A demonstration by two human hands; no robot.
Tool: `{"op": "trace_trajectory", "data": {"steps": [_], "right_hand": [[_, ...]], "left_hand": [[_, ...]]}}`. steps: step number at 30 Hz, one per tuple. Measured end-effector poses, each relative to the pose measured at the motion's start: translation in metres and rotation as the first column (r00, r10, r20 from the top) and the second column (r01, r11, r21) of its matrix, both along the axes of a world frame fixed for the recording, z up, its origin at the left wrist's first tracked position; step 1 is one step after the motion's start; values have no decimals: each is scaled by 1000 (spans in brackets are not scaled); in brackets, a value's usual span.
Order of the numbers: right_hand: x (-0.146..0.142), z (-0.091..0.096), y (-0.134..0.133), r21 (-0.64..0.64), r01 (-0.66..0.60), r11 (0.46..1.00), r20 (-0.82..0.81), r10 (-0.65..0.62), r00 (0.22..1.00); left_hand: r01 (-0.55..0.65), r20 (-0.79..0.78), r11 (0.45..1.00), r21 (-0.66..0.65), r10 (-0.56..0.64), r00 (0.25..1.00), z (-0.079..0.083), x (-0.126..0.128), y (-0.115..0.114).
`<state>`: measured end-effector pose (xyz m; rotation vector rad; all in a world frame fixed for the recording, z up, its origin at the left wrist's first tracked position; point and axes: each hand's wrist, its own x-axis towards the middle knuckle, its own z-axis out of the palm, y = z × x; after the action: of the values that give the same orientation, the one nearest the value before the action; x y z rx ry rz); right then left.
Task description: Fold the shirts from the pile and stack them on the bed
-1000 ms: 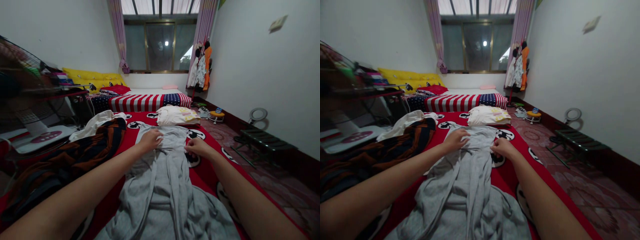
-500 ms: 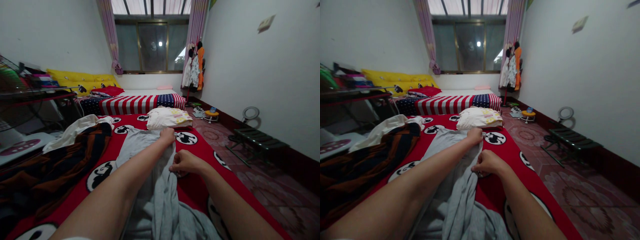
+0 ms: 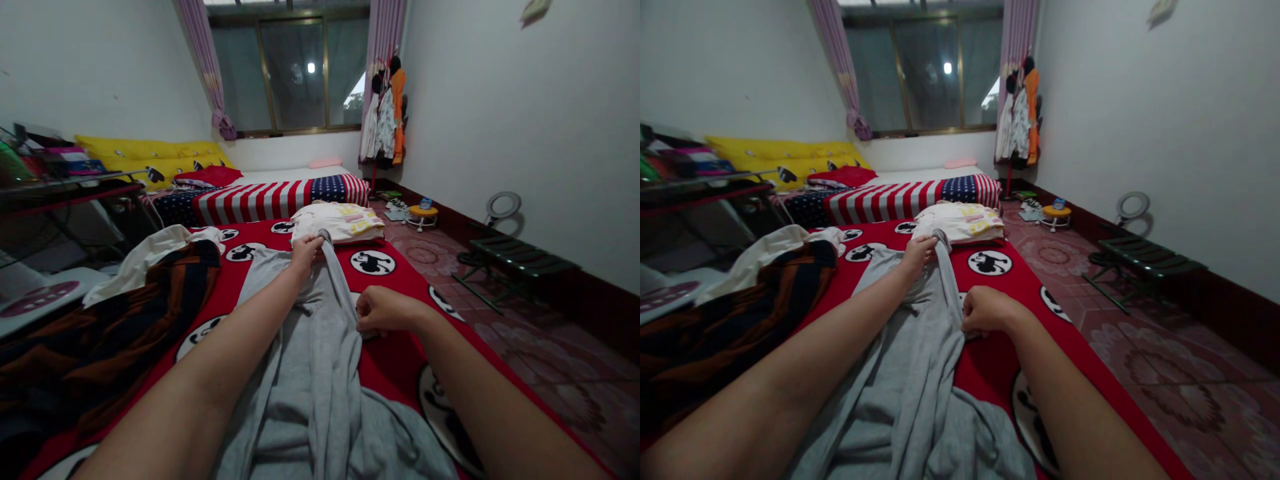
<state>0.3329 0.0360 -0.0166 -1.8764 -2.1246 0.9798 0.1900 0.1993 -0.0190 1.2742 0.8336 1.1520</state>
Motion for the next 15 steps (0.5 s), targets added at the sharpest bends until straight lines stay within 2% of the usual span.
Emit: {"op": "trace_trajectory", "data": {"steps": [2, 5, 7, 11, 13, 15], "right_hand": [[0, 5, -1, 38, 47, 998, 75, -49, 996], [-6, 14, -8, 203, 85, 975, 97, -107, 989], [-13, 19, -16, 271, 18, 962, 63, -36, 997], [-23, 14, -37, 270, -203, 941, 68, 191, 979], [-23, 5, -44, 299, -223, 928, 76, 210, 975], [-19, -4, -48, 326, -186, 927, 53, 179, 982]], "left_hand": [[0, 59, 1000, -15, 1, 998, -1, 1, -3], [-11, 100, 1000, -28, 13, 995, -2, 4, -5], [-21, 97, 999, -27, 23, 995, -2, 5, -4], [-49, 46, 999, -17, 49, 998, -5, 10, 0], [-54, 3, 999, -6, 54, 999, -8, 13, 2], [-33, -49, 999, 5, 33, 998, -12, 16, 2]]}}
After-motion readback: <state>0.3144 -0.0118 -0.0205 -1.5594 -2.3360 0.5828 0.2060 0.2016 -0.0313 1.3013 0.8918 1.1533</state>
